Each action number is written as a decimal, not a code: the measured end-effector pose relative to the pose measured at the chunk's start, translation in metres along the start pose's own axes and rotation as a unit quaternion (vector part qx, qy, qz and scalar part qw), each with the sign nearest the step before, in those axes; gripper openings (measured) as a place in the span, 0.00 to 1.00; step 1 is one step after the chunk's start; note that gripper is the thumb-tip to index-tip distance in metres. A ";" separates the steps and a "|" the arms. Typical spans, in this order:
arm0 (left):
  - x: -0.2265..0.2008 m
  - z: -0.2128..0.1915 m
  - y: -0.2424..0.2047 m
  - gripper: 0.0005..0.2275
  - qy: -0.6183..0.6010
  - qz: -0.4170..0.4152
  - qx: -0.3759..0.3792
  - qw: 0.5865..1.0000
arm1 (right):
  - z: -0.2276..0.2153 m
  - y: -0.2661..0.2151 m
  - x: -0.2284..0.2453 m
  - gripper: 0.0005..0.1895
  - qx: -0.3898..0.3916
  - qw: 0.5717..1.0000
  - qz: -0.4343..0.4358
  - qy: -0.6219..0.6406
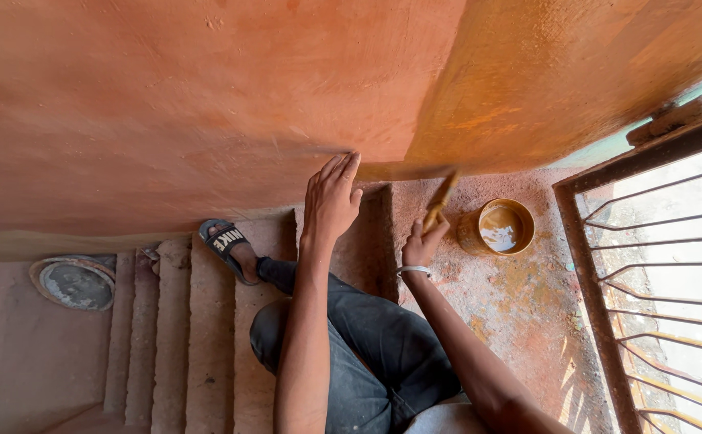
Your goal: The person paints a peach-colored wall using a paintbrush and a small container of paint. They repeatedly dip the brush into the container and apply paint to the wall surface in vertical strokes.
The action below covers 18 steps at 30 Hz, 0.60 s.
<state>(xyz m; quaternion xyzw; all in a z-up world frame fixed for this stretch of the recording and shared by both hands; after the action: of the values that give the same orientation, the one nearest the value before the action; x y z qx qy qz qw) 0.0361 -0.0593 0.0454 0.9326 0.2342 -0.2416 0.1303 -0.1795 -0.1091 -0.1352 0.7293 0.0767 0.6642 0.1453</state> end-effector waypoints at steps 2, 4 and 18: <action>0.000 -0.001 0.001 0.30 0.011 0.003 0.000 1.000 | 0.022 -0.012 0.004 0.24 0.126 0.989 0.049 -0.054; -0.002 0.002 0.001 0.31 0.015 0.001 0.007 1.000 | 0.042 -0.023 0.027 0.25 0.236 0.970 -0.016 -0.054; -0.004 0.014 0.001 0.30 0.008 0.007 0.020 1.000 | -0.026 0.010 -0.021 0.27 -0.027 0.999 -0.011 -0.045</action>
<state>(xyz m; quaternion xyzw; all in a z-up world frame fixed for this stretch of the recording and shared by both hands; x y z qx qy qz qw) 0.0278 -0.0668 0.0359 0.9385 0.2239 -0.2381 0.1117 -0.2082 -0.1224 -0.1497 0.7535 0.0602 0.6308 0.1753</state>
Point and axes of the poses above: each hand's wrist, its own y-axis towards the middle knuckle, its own z-axis out of the palm, x = y × z, the point moved 8 cm from there along y, towards the middle knuckle, and after that the axes turned 13 degrees about -z, right-handed, at the moved point
